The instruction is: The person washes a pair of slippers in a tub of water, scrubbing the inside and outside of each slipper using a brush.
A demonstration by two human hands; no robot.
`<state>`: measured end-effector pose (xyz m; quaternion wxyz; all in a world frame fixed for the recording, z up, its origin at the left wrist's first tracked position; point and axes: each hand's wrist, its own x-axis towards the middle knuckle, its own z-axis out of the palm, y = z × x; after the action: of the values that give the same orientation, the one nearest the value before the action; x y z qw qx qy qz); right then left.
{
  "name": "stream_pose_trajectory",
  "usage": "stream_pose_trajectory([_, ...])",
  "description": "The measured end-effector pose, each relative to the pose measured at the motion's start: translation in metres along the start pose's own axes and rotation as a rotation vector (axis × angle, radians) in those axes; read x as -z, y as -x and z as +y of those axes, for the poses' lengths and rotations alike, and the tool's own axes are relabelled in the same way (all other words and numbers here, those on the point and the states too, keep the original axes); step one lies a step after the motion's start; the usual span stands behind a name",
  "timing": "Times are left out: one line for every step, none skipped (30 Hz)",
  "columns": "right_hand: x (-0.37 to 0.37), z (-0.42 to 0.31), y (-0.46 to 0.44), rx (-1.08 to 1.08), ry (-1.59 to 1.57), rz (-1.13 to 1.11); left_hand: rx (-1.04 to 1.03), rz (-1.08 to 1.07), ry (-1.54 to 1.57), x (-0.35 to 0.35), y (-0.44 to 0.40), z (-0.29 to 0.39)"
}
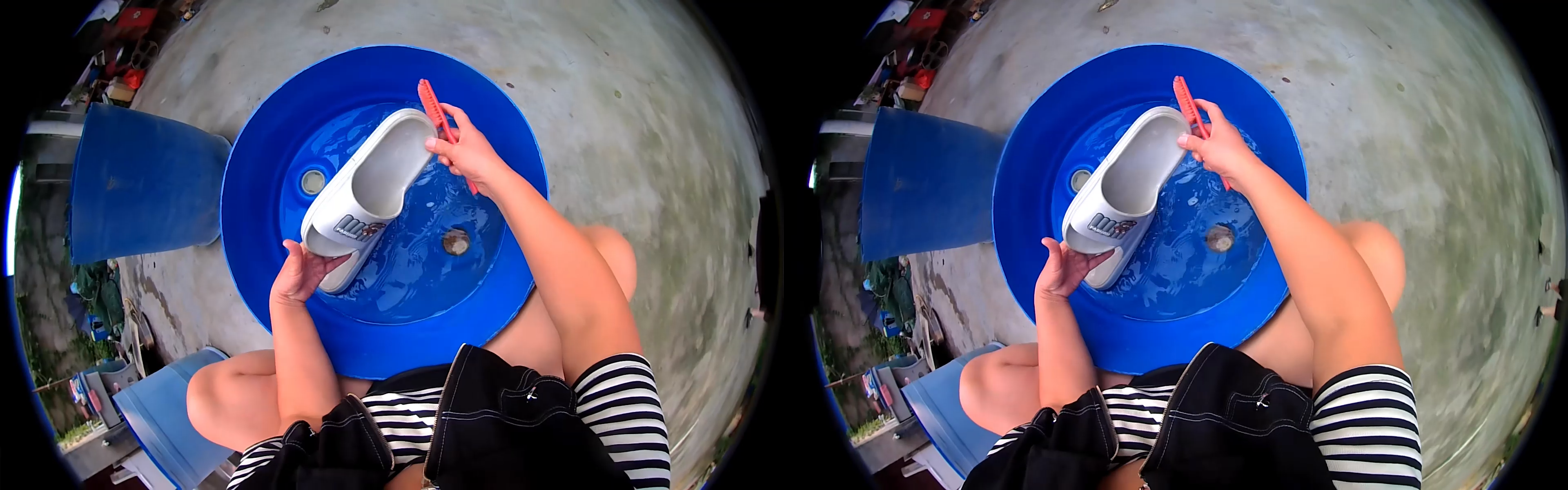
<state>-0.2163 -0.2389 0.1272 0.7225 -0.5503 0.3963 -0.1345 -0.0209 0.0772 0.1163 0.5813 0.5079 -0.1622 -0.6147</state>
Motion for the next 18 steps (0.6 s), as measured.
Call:
stream_pose_trajectory([-0.004,-0.006,0.004,0.064,0.026,-0.009,0.026,0.078,-0.041,0.003,0.002,0.004])
stream_pose_trajectory([-0.007,-0.01,0.007,0.129,0.051,-0.016,0.053,0.155,-0.083,0.006,0.003,0.009])
stream_pose_trajectory([-0.008,-0.016,0.009,0.13,0.05,-0.021,0.086,0.134,-0.257,0.004,0.004,0.02])
stream_pose_trajectory([-0.009,-0.022,0.011,0.19,0.132,-0.037,0.121,0.112,-0.431,-0.001,0.005,0.032])
stream_pose_trajectory([-0.01,-0.024,0.013,0.25,0.215,-0.052,0.101,0.147,-0.413,-0.005,0.005,0.038])
stream_pose_trajectory([-0.015,-0.018,0.013,0.251,0.215,-0.057,0.1,0.152,-0.412,-0.015,-0.001,0.04])
stream_pose_trajectory([-0.022,-0.007,0.015,0.367,0.284,-0.094,-0.003,0.124,-0.442,-0.033,-0.011,0.037])
stream_pose_trajectory([-0.033,0.001,0.017,0.485,0.347,-0.143,-0.105,0.111,-0.474,-0.05,-0.018,0.031])
stream_pose_trajectory([-0.041,0.001,0.024,0.426,0.359,-0.184,-0.164,0.096,-0.428,-0.069,-0.028,0.023])
stream_pose_trajectory([-0.048,0.008,0.027,0.447,0.334,-0.207,-0.222,0.083,-0.381,-0.086,-0.037,0.013])
stream_pose_trajectory([-0.051,0.008,0.028,0.383,0.297,-0.231,-0.294,0.28,-0.581,-0.09,-0.043,0.003])
stream_pose_trajectory([-0.051,0.005,0.029,0.349,0.281,-0.247,-0.307,0.405,-0.603,-0.09,-0.049,-0.003])
stream_pose_trajectory([-0.051,0.001,0.031,0.316,0.265,-0.261,-0.293,0.435,-0.475,-0.089,-0.051,-0.007])
stream_pose_trajectory([-0.047,-0.006,0.031,0.165,0.249,-0.298,-0.281,0.46,-0.346,-0.087,-0.053,-0.01])
stream_pose_trajectory([-0.043,-0.011,0.028,0.017,0.236,-0.333,-0.286,0.463,-0.342,-0.086,-0.054,-0.013])
stream_pose_trajectory([-0.036,0.001,0.015,0.014,0.396,-0.234,-0.334,0.562,-0.52,-0.084,-0.054,-0.017])
stream_pose_trajectory([-0.028,0.018,0.006,0.055,0.731,-0.109,-0.381,0.659,-0.701,-0.082,-0.055,-0.019])
stream_pose_trajectory([-0.021,0.032,-0.002,0.096,1.061,0.027,-0.386,0.663,-0.703,-0.081,-0.056,-0.02])
